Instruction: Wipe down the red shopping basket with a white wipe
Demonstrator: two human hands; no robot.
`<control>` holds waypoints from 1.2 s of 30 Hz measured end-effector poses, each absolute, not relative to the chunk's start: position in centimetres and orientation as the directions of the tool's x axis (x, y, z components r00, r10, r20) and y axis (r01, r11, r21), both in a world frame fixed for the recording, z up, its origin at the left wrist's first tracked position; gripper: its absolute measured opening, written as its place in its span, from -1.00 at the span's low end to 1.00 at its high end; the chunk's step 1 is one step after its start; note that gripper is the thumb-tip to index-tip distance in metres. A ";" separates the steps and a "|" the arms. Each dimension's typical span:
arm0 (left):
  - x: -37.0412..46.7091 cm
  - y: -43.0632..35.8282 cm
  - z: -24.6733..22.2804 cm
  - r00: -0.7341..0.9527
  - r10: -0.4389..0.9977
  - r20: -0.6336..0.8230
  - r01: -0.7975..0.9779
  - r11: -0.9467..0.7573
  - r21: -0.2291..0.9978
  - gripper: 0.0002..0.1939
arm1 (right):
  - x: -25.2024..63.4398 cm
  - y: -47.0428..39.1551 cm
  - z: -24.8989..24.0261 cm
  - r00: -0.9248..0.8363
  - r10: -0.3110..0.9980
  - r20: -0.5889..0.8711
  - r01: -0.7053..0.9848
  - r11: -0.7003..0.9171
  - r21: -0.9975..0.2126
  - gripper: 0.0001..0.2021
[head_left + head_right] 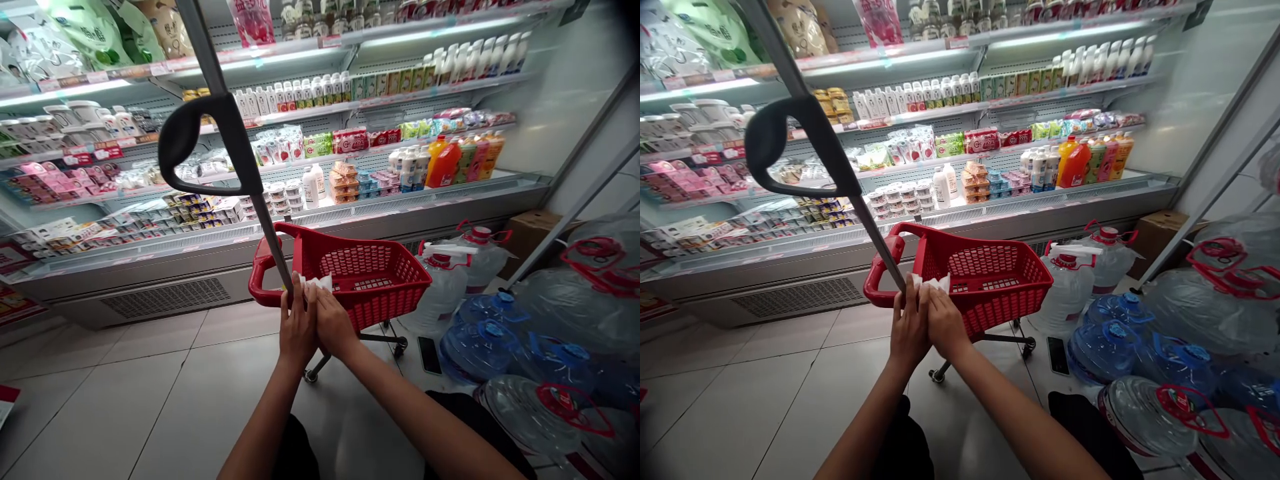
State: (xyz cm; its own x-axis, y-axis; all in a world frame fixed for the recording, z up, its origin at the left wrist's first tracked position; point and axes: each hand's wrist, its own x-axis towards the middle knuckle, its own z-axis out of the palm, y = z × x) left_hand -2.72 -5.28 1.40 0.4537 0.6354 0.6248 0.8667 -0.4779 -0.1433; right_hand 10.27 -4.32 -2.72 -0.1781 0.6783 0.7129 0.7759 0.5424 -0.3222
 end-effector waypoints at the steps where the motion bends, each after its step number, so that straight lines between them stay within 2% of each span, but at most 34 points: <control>1: -2.7 -5.3 1.3 0.455 0.631 0.628 0.866 -0.477 -0.149 -0.22 | 9.3 -4.2 -2.4 -0.190 0.665 0.722 0.770 0.557 -0.311 -0.32; 3: -2.9 -5.1 1.2 0.457 0.635 0.623 0.866 -0.476 -0.151 -0.22 | 9.1 -4.2 -2.7 -0.212 0.645 0.734 0.769 0.574 -0.282 -0.30; 6: -3.4 -4.7 0.9 0.480 0.664 0.573 0.859 -0.489 -0.152 -0.16 | 13.2 -4.6 -4.9 -0.225 0.648 0.727 0.806 0.544 -0.236 -0.24; 11: -4.0 -4.0 0.7 0.465 0.706 0.535 0.870 -0.475 -0.130 -0.22 | 23.7 -6.7 -9.6 -0.113 0.729 0.675 0.913 0.344 -0.218 -0.15; 14: -3.7 -4.0 0.6 0.433 0.722 0.539 0.883 -0.460 -0.094 -0.26 | 24.8 -7.0 -10.0 -0.012 0.748 0.664 0.935 0.244 -0.258 -0.18; 16: -3.4 -4.0 0.4 0.426 0.723 0.544 0.883 -0.463 -0.076 -0.25 | 22.2 -6.5 -9.1 -0.012 0.746 0.666 0.923 0.264 -0.279 -0.18; 21: -2.9 -4.0 -0.4 0.418 0.701 0.578 0.882 -0.466 -0.073 -0.24 | 12.6 -4.0 -6.0 -0.172 0.681 0.712 0.825 0.494 -0.274 -0.21; 24: -3.6 -3.7 -0.5 0.427 0.697 0.576 0.881 -0.464 -0.092 -0.25 | 12.3 -3.5 -5.9 -0.221 0.645 0.732 0.802 0.547 -0.239 -0.25; 28: -4.8 -3.2 0.1 0.446 0.703 0.554 0.876 -0.471 -0.109 -0.20 | 19.5 -4.9 -8.2 -0.214 0.694 0.688 0.844 0.485 -0.227 -0.28; 32: -4.5 -3.1 0.6 0.411 0.705 0.578 0.884 -0.464 -0.063 -0.10 | 27.6 -7.1 -10.2 -0.131 0.747 0.652 0.900 0.365 -0.238 -0.26; 36: -2.9 -3.5 0.5 0.377 0.725 0.576 0.886 -0.463 0.004 -0.09 | 27.5 -7.3 -10.1 -0.035 0.764 0.645 0.930 0.261 -0.259 -0.27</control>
